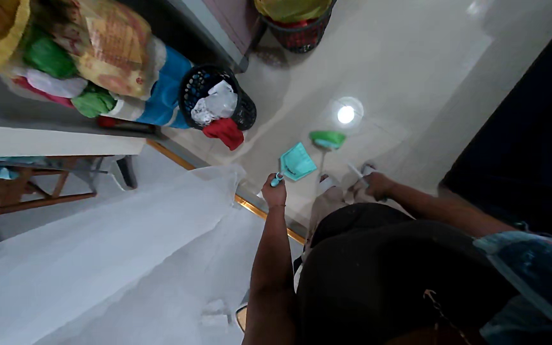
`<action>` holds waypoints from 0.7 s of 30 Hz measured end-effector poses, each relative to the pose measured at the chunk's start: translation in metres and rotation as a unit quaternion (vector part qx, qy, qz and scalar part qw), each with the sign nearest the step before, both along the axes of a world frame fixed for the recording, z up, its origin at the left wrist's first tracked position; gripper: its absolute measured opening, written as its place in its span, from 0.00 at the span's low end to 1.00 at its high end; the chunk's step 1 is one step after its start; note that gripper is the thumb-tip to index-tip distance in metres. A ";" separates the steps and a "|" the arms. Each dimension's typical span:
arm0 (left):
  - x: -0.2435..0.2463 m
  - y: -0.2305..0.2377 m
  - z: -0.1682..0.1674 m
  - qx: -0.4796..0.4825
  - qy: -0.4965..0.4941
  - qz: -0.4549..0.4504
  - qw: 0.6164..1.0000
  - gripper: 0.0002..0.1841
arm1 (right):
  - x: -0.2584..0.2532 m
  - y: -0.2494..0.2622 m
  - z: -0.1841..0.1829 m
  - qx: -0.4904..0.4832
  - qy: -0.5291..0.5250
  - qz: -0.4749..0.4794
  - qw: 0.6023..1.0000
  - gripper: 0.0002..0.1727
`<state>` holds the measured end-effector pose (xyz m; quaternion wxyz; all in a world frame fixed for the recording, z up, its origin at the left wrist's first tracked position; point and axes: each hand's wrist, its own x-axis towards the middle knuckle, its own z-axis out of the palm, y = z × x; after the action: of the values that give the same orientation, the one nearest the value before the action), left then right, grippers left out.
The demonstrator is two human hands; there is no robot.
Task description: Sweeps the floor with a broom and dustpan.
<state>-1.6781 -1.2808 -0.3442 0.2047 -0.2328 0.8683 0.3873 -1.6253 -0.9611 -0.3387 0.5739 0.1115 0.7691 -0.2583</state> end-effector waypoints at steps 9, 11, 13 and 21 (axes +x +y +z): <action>-0.012 -0.009 0.004 0.017 0.002 -0.031 0.999 0.12 | 0.038 0.102 0.064 -0.026 -0.047 -0.362 0.931 0.28; -0.010 -0.016 0.002 0.026 0.019 -0.059 0.998 0.12 | 0.074 0.138 0.084 0.019 -0.016 -0.394 0.919 0.28; -0.009 -0.019 0.003 0.036 0.027 -0.071 0.996 0.11 | 0.107 0.164 0.094 0.082 0.015 -0.397 0.914 0.28; -0.010 0.007 0.009 0.020 0.033 -0.123 0.992 0.10 | 0.136 0.216 0.024 0.214 0.074 -0.493 0.840 0.19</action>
<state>-1.6886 -1.2737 -0.3350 0.2269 -0.1077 0.8884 0.3842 -1.4896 -0.7455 -0.3146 0.2741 0.5770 0.6886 -0.3432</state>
